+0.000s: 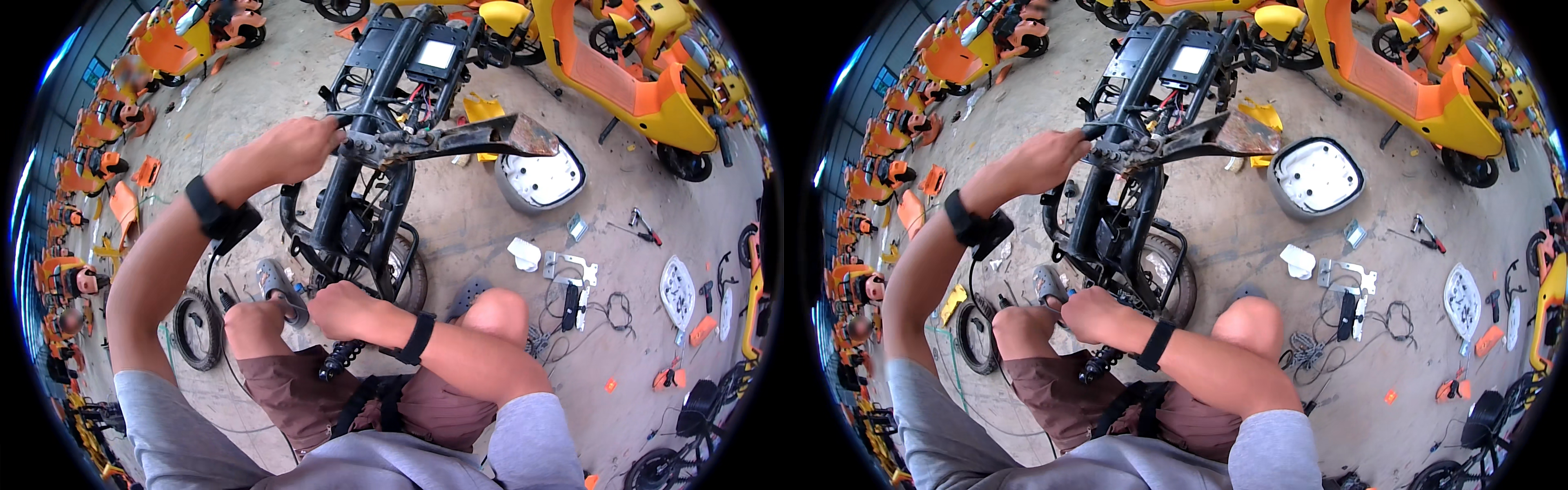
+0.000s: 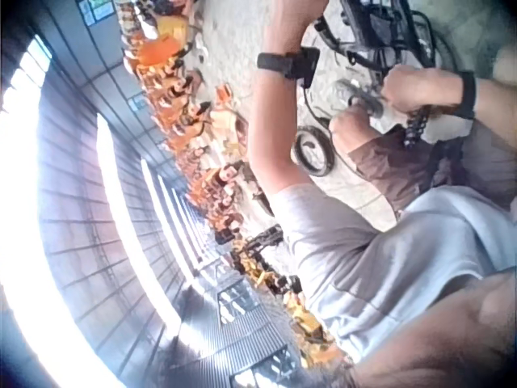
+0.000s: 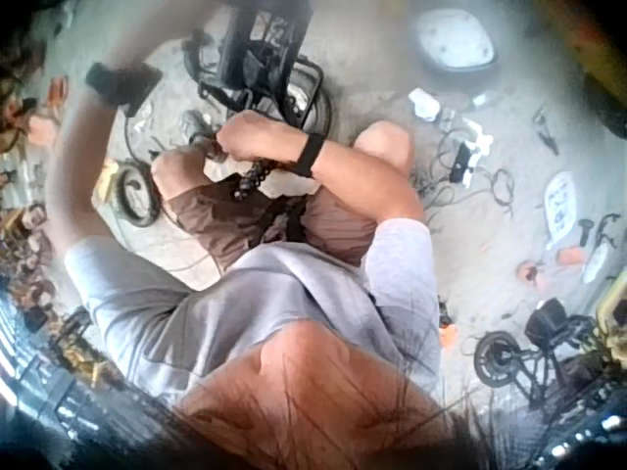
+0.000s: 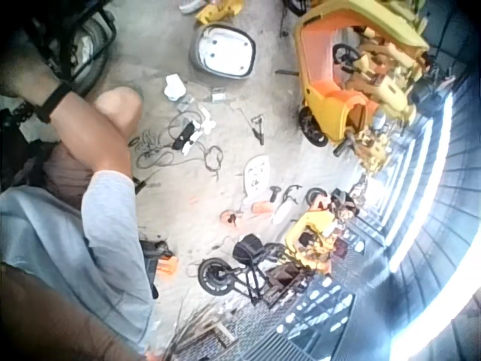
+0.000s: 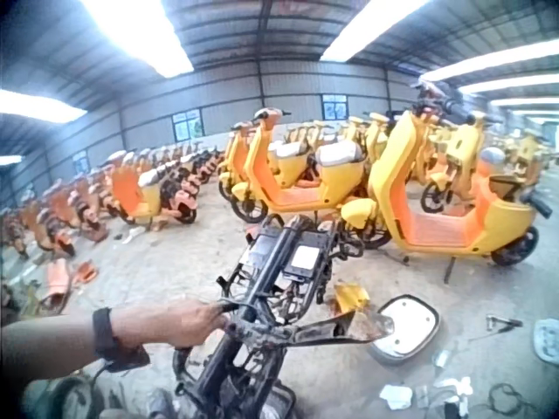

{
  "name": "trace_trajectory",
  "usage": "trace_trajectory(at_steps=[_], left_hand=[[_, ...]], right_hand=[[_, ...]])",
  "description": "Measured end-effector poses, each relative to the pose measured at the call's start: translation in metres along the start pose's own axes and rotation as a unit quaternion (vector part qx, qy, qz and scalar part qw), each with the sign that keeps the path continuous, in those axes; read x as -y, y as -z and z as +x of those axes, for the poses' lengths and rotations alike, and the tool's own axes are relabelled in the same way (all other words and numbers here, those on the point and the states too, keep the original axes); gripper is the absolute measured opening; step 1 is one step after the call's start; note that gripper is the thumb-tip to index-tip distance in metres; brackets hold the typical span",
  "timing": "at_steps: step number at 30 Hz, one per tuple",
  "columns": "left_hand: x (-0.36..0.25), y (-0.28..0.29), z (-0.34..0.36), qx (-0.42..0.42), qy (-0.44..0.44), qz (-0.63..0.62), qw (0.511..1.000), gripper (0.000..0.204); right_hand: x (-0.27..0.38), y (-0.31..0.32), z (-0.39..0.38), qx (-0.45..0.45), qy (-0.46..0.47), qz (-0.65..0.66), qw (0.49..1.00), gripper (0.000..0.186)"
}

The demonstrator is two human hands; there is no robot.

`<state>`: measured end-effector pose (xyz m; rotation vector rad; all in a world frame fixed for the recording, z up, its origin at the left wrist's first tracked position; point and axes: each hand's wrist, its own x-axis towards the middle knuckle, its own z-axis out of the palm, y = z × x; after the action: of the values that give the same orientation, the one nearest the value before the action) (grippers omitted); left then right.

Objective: The person uses pliers to manipulate wires on the frame of a scooter. They handle the wires and the metal frame while sitting on the floor of a warehouse.

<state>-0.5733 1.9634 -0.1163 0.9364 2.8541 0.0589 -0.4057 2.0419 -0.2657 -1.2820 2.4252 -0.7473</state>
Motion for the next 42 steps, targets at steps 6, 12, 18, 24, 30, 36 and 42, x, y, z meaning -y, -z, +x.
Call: trace_trajectory(at_steps=[6,12,18,24,30,36,42], left_hand=[[-0.003,0.026,-0.116,0.105,0.173,-0.414,0.887,0.035],[-0.023,-0.035,-0.19,0.087,0.255,-0.833,0.483,0.026],[0.017,-0.146,-0.164,-0.004,0.171,-0.951,0.257,0.025],[0.016,-0.137,-0.181,-0.065,0.187,-0.902,0.383,0.023],[0.018,-0.13,-0.199,-0.092,0.183,-0.896,0.394,0.023],[0.017,-0.129,-0.206,-0.092,0.185,-0.893,0.4,0.023],[0.02,-0.134,-0.211,-0.103,0.193,-0.891,0.398,0.023]], right_hand=[[-0.007,0.022,-0.012,-0.167,-0.077,0.094,0.978,0.021],[0.001,0.091,-0.031,-0.3,-0.199,0.451,0.817,0.029],[-0.02,0.15,-0.031,-0.304,-0.327,0.447,0.775,0.037],[-0.027,0.163,-0.021,-0.26,-0.391,0.397,0.789,0.038],[-0.022,0.16,-0.011,-0.261,-0.425,0.408,0.765,0.04],[-0.016,0.162,-0.008,-0.271,-0.446,0.399,0.754,0.041],[-0.019,0.154,-0.008,-0.292,-0.454,0.385,0.749,0.043]])
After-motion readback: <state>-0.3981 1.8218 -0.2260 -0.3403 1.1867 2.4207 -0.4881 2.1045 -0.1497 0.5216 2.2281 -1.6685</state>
